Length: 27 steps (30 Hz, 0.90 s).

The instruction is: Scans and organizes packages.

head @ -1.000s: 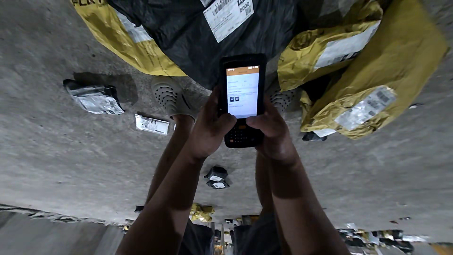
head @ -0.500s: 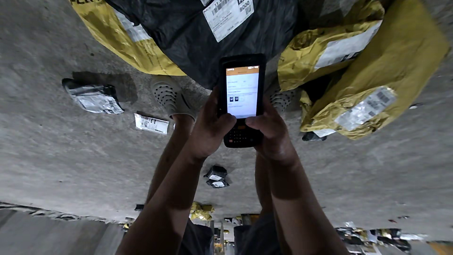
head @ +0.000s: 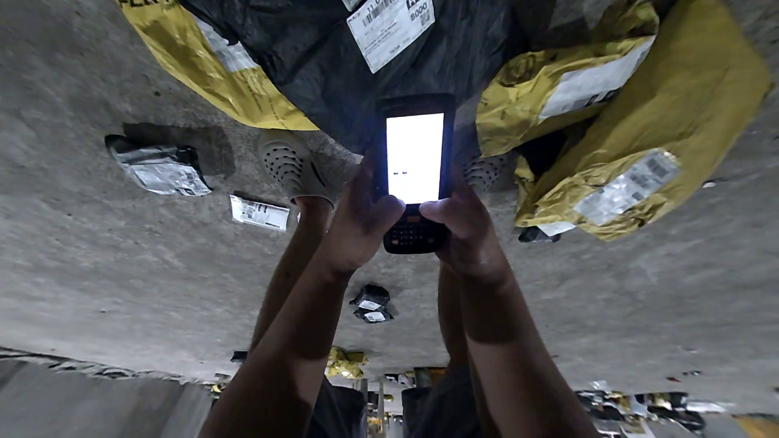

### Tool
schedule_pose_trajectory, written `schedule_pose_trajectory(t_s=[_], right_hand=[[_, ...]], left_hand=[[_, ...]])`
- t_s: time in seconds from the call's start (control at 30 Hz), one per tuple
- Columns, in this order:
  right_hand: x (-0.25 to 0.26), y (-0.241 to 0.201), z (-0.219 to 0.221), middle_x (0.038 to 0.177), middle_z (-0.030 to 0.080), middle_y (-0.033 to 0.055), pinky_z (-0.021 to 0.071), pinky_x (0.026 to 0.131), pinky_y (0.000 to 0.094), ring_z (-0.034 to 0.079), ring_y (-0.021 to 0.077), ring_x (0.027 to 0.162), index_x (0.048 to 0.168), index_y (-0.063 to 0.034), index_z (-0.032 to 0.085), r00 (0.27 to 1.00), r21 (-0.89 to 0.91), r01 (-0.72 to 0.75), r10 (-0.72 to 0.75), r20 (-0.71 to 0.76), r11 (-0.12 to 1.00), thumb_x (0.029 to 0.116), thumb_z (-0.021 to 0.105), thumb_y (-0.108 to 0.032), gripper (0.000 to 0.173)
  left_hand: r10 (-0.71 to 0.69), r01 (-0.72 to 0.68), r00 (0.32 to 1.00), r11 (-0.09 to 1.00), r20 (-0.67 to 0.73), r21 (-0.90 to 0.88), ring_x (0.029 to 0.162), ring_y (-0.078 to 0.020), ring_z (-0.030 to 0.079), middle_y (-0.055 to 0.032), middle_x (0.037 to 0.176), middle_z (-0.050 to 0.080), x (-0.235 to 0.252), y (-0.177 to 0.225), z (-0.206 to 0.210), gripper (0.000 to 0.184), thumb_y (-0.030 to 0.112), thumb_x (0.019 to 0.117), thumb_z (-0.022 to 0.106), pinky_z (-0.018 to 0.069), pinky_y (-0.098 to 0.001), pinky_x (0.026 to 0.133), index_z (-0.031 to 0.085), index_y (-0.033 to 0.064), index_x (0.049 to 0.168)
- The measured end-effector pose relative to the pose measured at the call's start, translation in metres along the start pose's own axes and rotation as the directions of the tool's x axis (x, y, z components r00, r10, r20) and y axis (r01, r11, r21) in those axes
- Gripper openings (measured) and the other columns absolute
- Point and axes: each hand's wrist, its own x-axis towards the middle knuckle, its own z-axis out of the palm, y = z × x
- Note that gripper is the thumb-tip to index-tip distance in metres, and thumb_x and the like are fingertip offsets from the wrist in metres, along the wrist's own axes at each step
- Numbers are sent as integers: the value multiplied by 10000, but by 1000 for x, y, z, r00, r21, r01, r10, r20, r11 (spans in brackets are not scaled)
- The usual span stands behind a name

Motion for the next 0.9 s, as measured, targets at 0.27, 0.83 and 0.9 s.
schedule_pose_trajectory(t_s=[0.27,0.83,0.9], right_hand=[[0,2,0,1158,661,63,622,762,355,697,145,959,1448,-171,435,1000,3,20,-20,1,1000,872,520,-146,582],[7,2,-3,1206,671,190,602,882,487,700,313,1045,1481,-147,406,1000,233,-14,13,5,972,882,507,-128,608],[3,-5,-4,1166,687,169,610,862,454,710,285,1016,1430,-135,457,999,269,-34,43,-29,963,872,522,-106,562]], left_hand=[[-19,19,1000,1000,-9,25,1112,-121,653,-72,1292,623,1,3,1,671,96,891,526,591,-318,909,363,71,1541],[-157,287,726,954,-669,89,1243,-262,589,-152,1429,545,89,-41,-73,802,443,974,676,528,-497,1003,269,117,1584],[-73,382,745,861,-663,335,1131,-275,645,-175,1269,633,115,-39,-84,650,432,976,671,548,-503,959,446,53,1453]])
